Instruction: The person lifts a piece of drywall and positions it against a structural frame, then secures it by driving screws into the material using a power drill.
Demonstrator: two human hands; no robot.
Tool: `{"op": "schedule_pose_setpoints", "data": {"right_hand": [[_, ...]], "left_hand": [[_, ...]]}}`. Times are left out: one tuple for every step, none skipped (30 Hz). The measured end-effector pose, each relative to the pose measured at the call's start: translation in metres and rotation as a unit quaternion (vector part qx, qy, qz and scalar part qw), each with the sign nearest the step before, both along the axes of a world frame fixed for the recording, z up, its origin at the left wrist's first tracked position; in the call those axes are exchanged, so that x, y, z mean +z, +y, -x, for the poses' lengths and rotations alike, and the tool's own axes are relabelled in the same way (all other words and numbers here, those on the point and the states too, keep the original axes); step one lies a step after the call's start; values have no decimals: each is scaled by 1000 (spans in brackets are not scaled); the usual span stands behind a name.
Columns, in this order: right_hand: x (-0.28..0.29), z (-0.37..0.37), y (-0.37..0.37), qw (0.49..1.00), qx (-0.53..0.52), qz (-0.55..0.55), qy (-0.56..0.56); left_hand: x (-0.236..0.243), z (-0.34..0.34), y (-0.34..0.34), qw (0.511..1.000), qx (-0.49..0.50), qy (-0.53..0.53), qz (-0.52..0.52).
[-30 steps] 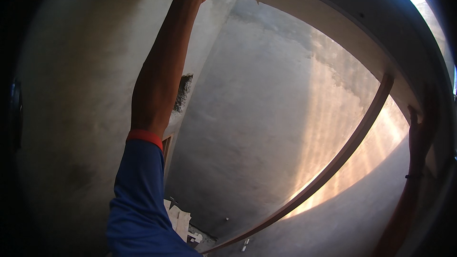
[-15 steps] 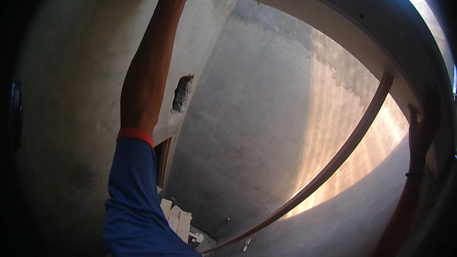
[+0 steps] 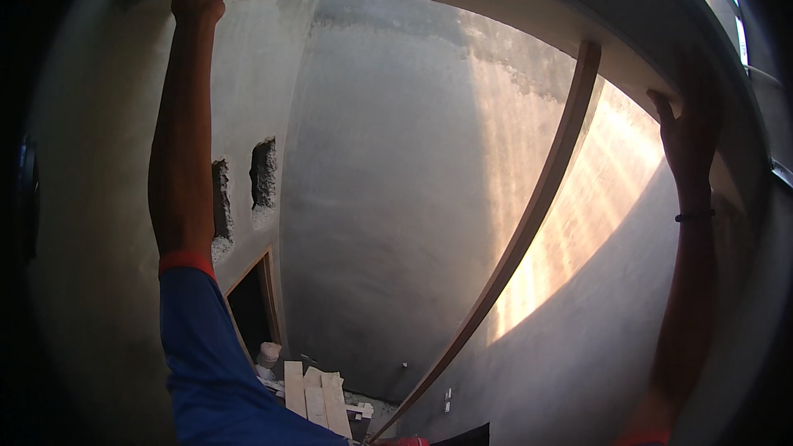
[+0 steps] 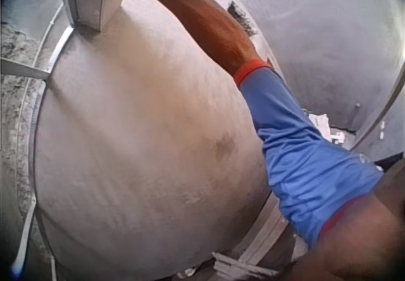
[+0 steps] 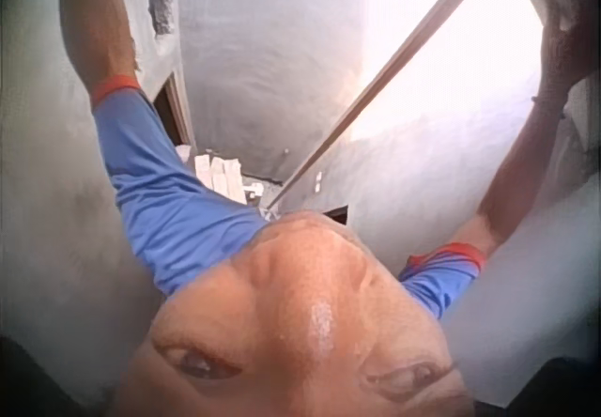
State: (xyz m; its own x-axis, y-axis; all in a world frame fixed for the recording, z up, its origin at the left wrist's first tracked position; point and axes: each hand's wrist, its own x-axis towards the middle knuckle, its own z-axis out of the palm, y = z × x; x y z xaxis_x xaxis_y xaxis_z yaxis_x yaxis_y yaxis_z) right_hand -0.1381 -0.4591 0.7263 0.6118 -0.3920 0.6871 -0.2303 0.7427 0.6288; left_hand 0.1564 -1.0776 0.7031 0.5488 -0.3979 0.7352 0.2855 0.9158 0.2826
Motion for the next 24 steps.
{"op": "schedule_pose_setpoints", "data": {"right_hand": [[0,-3,-3,1000,11,1,6],[-1,2,-2,1000,-2,3,5],[-1,2,1,1000,6,13,11],[-1,3,1,1000,4,16,14],[-2,3,1,1000,5,10,15],[-1,1,-4,1000,18,7,19],[0,-1,-2,999,25,3,21],[-1,3,4,1000,5,6,18],[-4,10,12,1000,-11,11,15],[-3,8,10,1000,-12,17,19],[-2,7,5,1000,1,11,23],[-1,4,1,1000,8,6,25],[-2,1,1,1000,10,1,28],[-1,0,1,999,9,7,33],[-1,3,-4,999,14,13,36],[-3,1,-5,999,18,21,40],[-5,-2,-5,999,-17,42,-1],[-10,-2,-10,996,-48,61,-46],[-13,-5,-9,989,-89,80,-91],[-14,-5,-6,993,-74,58,-74],[-11,-2,-2,996,-62,35,-60],[-12,4,1,997,-53,10,-55],[-10,7,1,997,-58,29,-38],[-6,-6,1,996,-67,49,-16]], "left_hand": [[-3,-11,-14,906,411,-71,-71],[-10,6,6,908,388,-127,-95],[-9,-5,38,929,311,-163,-114],[-13,6,37,951,254,-143,-102],[-17,22,37,975,176,-120,-67],[-19,21,40,990,108,-89,-31],[-24,36,57,998,9,-56,29],[-34,54,114,961,-275,5,38],[-42,70,178,848,-515,124,12],[-44,73,194,820,-564,92,33],[-45,78,201,788,-611,60,49],[-43,85,208,792,-602,47,94],[-41,94,217,790,-596,35,139],[-38,103,223,785,-591,24,184],[-37,107,223,804,-562,4,194],[-35,106,223,820,-533,-15,205],[-32,107,224,835,-504,-34,217],[-29,106,230,812,-557,45,168],[-30,109,225,823,-538,31,180],[-28,114,215,834,-520,22,181],[-26,124,207,844,-506,12,180],[-26,132,204,840,-517,20,161],[-22,138,201,836,-528,28,143],[-18,126,206,834,-528,44,156]]}}
